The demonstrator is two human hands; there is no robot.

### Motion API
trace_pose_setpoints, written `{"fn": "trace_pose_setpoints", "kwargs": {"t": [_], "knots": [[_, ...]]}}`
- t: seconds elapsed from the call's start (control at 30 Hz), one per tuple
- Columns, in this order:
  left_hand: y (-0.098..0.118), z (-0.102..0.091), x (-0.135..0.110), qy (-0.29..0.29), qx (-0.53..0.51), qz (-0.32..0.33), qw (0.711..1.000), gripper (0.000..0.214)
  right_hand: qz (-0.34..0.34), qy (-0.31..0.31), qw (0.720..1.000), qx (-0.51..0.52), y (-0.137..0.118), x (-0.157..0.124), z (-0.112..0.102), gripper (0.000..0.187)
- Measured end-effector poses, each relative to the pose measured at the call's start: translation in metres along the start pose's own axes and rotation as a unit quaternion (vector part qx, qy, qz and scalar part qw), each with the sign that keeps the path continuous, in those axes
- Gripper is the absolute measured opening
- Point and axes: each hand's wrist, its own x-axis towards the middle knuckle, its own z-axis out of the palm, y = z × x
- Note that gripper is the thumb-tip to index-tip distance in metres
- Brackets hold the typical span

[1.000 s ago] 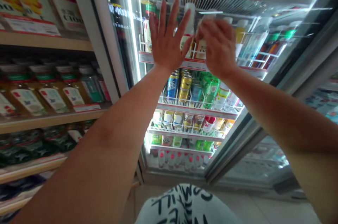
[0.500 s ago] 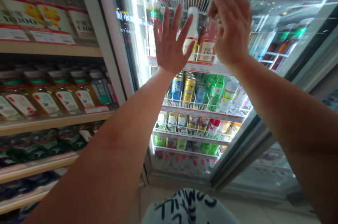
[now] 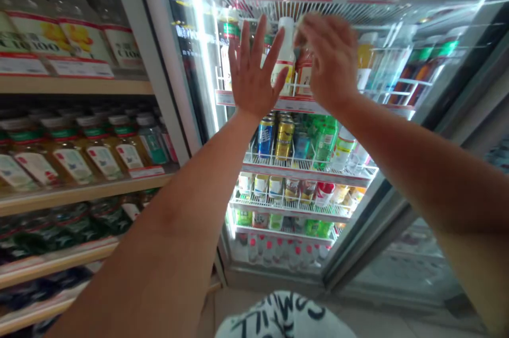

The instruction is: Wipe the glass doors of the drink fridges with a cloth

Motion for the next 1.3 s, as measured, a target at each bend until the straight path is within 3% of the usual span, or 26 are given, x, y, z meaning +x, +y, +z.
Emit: {"fn": "trace_pose_setpoints", "kwargs": {"t": [0.07,0.2,0.27,0.4,0.43,0.53,0.6,0.73,0.77,0.9,1.03,1.07,1.17,1.2,1.3], "knots": [[-0.001,-0.001,-0.002,0.006,0.016,0.013,1.000,0.062,-0.040,-0.026,0.999,-0.003,-0.001,0.003,-0.002,0.043],[-0.003,-0.001,-0.004,-0.013,0.003,0.037,0.999,0.057,0.041,0.090,0.993,-0.064,0.008,0.021,-0.010,0.043],[-0.004,0.001,-0.004,-0.021,0.006,0.044,0.999,0.058,0.053,0.112,0.990,-0.071,0.010,0.028,-0.010,0.042],[-0.006,0.002,-0.004,-0.026,0.014,0.045,0.999,0.056,-0.095,-0.012,0.995,-0.039,0.000,0.025,-0.004,0.035],[-0.006,0.002,-0.004,-0.028,0.010,0.045,0.999,0.056,-0.100,-0.018,0.994,-0.041,-0.001,0.025,-0.003,0.036],[-0.004,0.002,-0.004,-0.037,-0.009,0.039,0.999,0.056,0.011,0.084,0.994,-0.067,0.000,0.031,-0.002,0.039],[-0.003,0.001,-0.004,-0.038,-0.015,0.034,0.999,0.055,0.052,0.113,0.990,-0.070,0.000,0.037,-0.001,0.039],[-0.003,0.000,-0.004,-0.043,-0.018,0.031,0.998,0.055,-0.066,0.019,0.996,-0.059,-0.008,0.046,0.002,0.034],[-0.004,0.001,-0.004,-0.046,-0.019,0.032,0.998,0.054,-0.069,0.020,0.996,-0.059,-0.010,0.048,0.002,0.034],[-0.006,0.005,-0.003,-0.048,-0.002,0.035,0.998,0.056,0.024,0.075,0.995,-0.062,-0.019,0.056,0.004,0.032],[-0.005,0.005,-0.004,-0.048,0.000,0.034,0.998,0.055,-0.082,-0.015,0.996,-0.040,-0.013,0.053,0.003,0.036],[-0.004,0.004,-0.004,-0.050,-0.002,0.034,0.998,0.055,-0.077,0.007,0.996,-0.037,-0.009,0.050,0.001,0.036],[-0.003,-0.002,-0.005,-0.052,-0.005,0.038,0.998,0.053,0.012,0.152,0.987,-0.056,0.004,0.034,-0.003,0.039],[-0.003,-0.003,-0.005,-0.051,-0.005,0.040,0.998,0.052,0.017,0.160,0.985,-0.058,0.007,0.027,-0.004,0.040],[-0.004,-0.001,-0.005,-0.046,-0.004,0.046,0.998,0.053,-0.059,0.037,0.997,-0.032,0.013,0.005,-0.006,0.043]]}}
